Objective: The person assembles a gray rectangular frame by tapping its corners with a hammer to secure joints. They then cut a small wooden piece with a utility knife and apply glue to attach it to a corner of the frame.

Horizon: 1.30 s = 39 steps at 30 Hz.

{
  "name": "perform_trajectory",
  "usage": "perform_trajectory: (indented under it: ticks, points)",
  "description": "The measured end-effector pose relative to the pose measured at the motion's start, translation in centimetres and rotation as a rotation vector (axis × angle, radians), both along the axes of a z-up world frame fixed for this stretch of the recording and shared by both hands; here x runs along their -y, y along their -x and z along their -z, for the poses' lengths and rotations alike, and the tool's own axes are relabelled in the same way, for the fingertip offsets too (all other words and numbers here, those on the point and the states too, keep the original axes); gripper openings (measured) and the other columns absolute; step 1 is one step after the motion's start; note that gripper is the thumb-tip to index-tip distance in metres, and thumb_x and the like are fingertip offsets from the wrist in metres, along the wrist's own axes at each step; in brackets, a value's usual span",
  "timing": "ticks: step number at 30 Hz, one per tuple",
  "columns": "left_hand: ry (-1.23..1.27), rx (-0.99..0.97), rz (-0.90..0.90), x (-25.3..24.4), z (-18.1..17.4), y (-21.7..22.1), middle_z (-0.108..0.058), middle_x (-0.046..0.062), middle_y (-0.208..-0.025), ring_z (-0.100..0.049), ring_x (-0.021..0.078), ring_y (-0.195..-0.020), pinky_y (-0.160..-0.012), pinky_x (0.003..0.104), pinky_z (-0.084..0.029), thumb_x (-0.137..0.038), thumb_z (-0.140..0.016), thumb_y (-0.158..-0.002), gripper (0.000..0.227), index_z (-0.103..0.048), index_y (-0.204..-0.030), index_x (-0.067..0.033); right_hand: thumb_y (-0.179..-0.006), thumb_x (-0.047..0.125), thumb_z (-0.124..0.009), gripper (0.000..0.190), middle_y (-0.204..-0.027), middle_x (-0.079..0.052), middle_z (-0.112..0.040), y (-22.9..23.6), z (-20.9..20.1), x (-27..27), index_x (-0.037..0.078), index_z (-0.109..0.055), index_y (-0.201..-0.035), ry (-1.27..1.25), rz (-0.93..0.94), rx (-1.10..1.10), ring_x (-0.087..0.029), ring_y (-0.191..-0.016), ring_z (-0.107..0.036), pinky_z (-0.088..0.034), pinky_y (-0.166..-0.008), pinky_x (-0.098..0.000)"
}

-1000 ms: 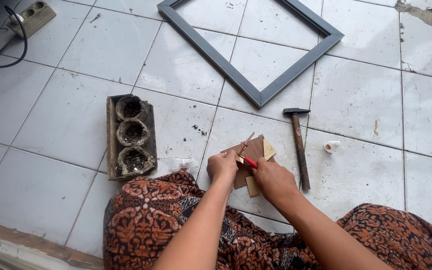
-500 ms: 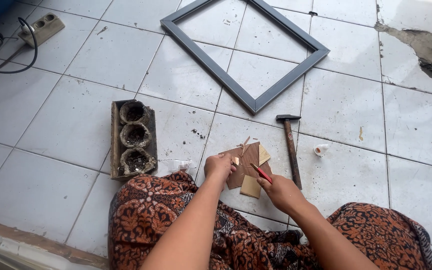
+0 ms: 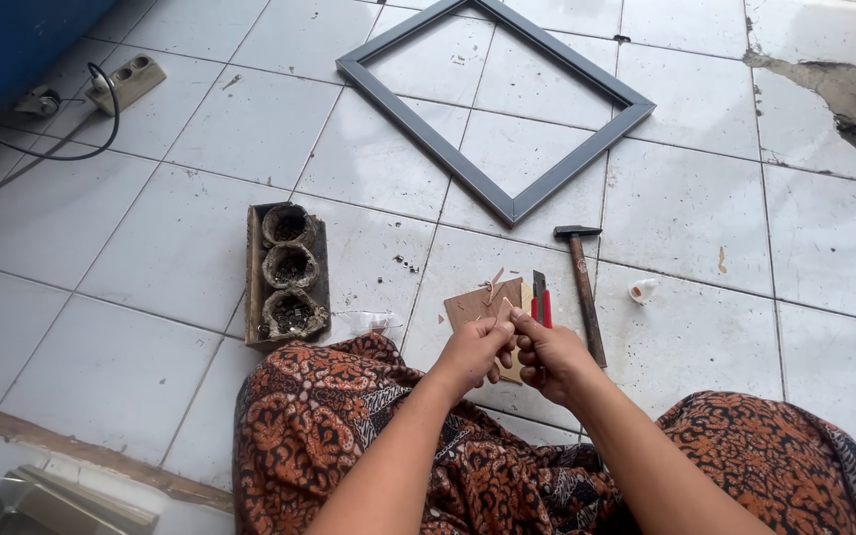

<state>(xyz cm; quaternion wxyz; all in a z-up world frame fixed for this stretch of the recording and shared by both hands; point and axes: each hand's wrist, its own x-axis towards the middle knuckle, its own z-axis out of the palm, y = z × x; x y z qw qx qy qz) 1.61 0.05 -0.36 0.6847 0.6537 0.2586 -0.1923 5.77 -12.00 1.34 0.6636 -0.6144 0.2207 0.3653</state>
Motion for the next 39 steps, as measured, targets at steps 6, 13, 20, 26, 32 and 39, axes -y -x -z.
perform_trajectory:
  ticks: [6,13,20,26,32,39]
  points:
    - [0.161,-0.152,-0.327,-1.3,0.8,-0.4,-0.029,-0.003,-0.047,-0.031,0.0081,-0.039,-0.035,0.018,-0.023,-0.028,-0.046,-0.076,0.020,-0.043,-0.060,-0.0157,-0.085,0.045,-0.054,0.046,-0.055,-0.005,-0.035,0.0,0.7,-0.1,-0.001,-0.054,-0.083,0.236,-0.285,0.207,-0.011,-0.041,-0.030,-0.022,-0.034,-0.0211]
    - [0.253,-0.312,-0.487,-2.0,1.2,-1.5,-0.014,-0.009,-0.045,-0.017,0.0037,-0.034,-0.034,0.017,-0.014,-0.029,-0.045,-0.072,0.029,-0.025,-0.052,-0.0209,-0.088,0.057,-0.029,0.060,-0.074,-0.017,-0.062,0.0,-1.7,-0.1,0.009,-0.065,-0.079,0.799,-0.776,0.529,-0.033,-0.083,-0.061,-0.046,-0.071,-0.0376]
    - [0.182,-0.266,-0.594,-1.9,2.4,-1.5,-0.018,-0.008,-0.044,-0.017,0.0027,-0.032,-0.031,0.018,-0.014,-0.028,-0.050,-0.069,0.026,-0.033,-0.052,-0.0195,-0.086,0.053,-0.032,0.055,-0.071,-0.018,-0.062,0.1,-2.1,-0.5,0.009,-0.062,-0.077,0.920,-0.938,0.599,-0.035,-0.082,-0.061,-0.047,-0.071,-0.0415]
    - [0.134,-0.238,-0.629,-1.7,3.0,-1.5,-0.022,-0.007,-0.041,-0.021,0.0029,-0.028,-0.028,0.019,-0.017,-0.026,-0.052,-0.070,0.024,-0.039,-0.052,-0.0173,-0.085,0.057,-0.030,0.055,-0.066,-0.015,-0.061,0.0,-2.5,-0.3,0.013,-0.062,-0.078,0.988,-0.986,0.676,-0.033,-0.077,-0.063,-0.049,-0.068,-0.0405]
    - [0.127,-0.223,-0.649,-1.6,2.8,-1.4,-0.023,-0.006,-0.041,-0.021,0.0027,-0.028,-0.028,0.018,-0.016,-0.025,-0.052,-0.069,0.023,-0.040,-0.051,-0.0150,-0.087,0.051,-0.032,0.052,-0.068,-0.017,-0.063,0.1,-2.3,-0.3,0.010,-0.063,-0.079,0.999,-1.047,0.774,-0.034,-0.075,-0.064,-0.050,-0.066,-0.0407]
    - [0.144,-0.232,-0.651,-1.6,2.8,-1.4,-0.022,-0.007,-0.041,-0.021,0.0017,-0.028,-0.029,0.017,-0.016,-0.024,-0.051,-0.068,0.023,-0.039,-0.051,-0.0153,-0.089,0.051,-0.030,0.053,-0.066,-0.017,-0.062,0.0,-1.1,-0.4,0.009,-0.062,-0.080,1.030,-1.090,0.857,-0.034,-0.071,-0.065,-0.051,-0.063,-0.0409]
